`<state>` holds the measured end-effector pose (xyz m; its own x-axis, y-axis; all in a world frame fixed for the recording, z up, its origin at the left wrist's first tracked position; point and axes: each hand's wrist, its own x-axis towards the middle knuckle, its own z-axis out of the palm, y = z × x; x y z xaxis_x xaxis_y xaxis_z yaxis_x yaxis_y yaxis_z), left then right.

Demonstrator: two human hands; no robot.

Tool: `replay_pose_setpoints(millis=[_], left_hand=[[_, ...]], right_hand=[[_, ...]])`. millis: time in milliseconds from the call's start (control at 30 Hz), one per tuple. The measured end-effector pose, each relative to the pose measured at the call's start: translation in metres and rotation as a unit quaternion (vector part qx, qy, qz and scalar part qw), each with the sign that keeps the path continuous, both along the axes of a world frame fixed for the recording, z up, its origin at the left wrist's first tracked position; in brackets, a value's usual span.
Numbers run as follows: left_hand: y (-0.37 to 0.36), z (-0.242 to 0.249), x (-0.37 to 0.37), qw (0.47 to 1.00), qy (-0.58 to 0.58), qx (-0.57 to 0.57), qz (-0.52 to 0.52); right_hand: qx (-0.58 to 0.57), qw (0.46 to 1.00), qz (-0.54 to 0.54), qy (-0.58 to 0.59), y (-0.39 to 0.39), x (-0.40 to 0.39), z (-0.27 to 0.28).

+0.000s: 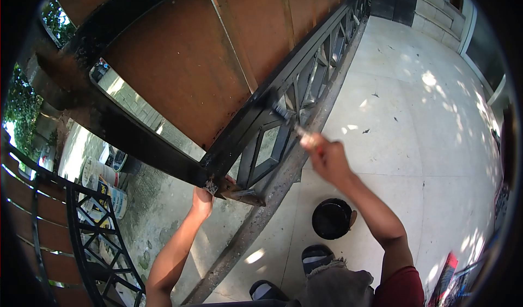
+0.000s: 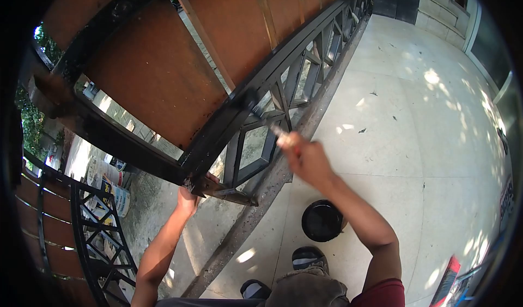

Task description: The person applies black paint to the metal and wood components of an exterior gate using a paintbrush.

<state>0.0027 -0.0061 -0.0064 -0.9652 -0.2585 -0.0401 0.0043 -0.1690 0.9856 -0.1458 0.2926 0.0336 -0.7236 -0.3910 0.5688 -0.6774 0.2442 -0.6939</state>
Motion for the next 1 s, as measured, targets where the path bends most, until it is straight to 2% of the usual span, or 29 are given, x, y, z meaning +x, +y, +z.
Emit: replay_pose_setpoints(millis=[33, 67, 133, 167, 267, 300, 333, 367, 400, 467, 500, 567, 700, 733, 800, 867, 900, 967, 1000], left_hand=[[-0.002, -0.001, -0.001, 1.000, 0.014, -0.022, -0.007], [-0.002, -0.003, 0.001, 0.999, 0.025, -0.043, -0.015], [0.000, -0.004, 0.000, 0.999, 0.026, -0.025, -0.010], [0.000, -0.004, 0.001, 1.000, 0.028, -0.010, -0.009], [-0.001, -0.005, 0.002, 0.999, 0.033, -0.028, -0.014], [0.000, -0.004, 0.002, 0.999, 0.038, -0.029, -0.014], [0.001, -0.004, 0.002, 0.999, 0.028, -0.017, -0.004], [0.001, -0.003, 0.001, 1.000, 0.018, -0.007, 0.005], [0.003, -0.001, 0.002, 0.999, 0.028, -0.016, 0.007], [0.000, -0.002, 0.002, 1.000, 0.021, -0.013, 0.002], [0.000, -0.003, 0.001, 1.000, 0.017, -0.007, -0.002], [0.002, -0.003, 0.000, 1.000, 0.028, -0.009, 0.004], [0.003, 0.002, 0.001, 1.000, 0.018, -0.012, -0.007], [0.001, 0.002, -0.001, 1.000, 0.021, -0.011, -0.006], [-0.004, -0.004, -0.001, 1.000, -0.004, 0.005, -0.003], [-0.001, -0.005, 0.001, 1.000, -0.001, 0.016, 0.006], [-0.001, -0.004, 0.000, 1.000, -0.001, 0.019, 0.007], [-0.001, -0.002, 0.000, 1.000, -0.001, 0.016, 0.005], [0.000, -0.002, -0.001, 1.000, 0.003, 0.014, 0.003]], right_hand=[[0.042, 0.996, 0.053, -0.050, 0.002, 0.028, 0.003], [0.019, 0.996, 0.088, -0.028, 0.003, 0.038, -0.008], [0.027, 0.996, 0.065, -0.055, 0.011, 0.027, -0.003], [0.034, 0.995, 0.038, -0.083, 0.018, 0.016, -0.001], [-0.042, 0.980, -0.173, -0.091, 0.018, -0.081, -0.033], [-0.074, 0.966, -0.234, -0.084, 0.012, -0.096, -0.021], [-0.076, 0.971, -0.213, -0.078, 0.007, -0.092, -0.018], [-0.023, 0.988, -0.145, -0.047, 0.004, -0.070, -0.022], [-0.051, 0.995, -0.090, -0.012, -0.007, -0.034, -0.021], [0.007, 0.998, 0.056, -0.005, 0.001, 0.023, -0.009], [0.008, 0.998, 0.057, -0.005, 0.002, 0.021, -0.010], [0.028, 0.989, 0.143, -0.003, 0.010, 0.017, -0.015], [0.001, 0.995, -0.094, -0.014, 0.020, -0.095, -0.004], [0.002, 0.996, -0.093, -0.011, 0.020, -0.104, -0.010], [-0.043, 0.973, -0.220, -0.056, 0.018, -0.113, -0.018], [0.005, 0.990, -0.134, -0.048, 0.006, -0.068, -0.021], [-0.018, 0.997, -0.072, -0.002, -0.003, -0.033, -0.029], [0.052, 0.995, 0.083, -0.020, 0.007, 0.029, -0.020], [0.009, 0.994, 0.110, 0.019, 0.008, 0.041, -0.026]])
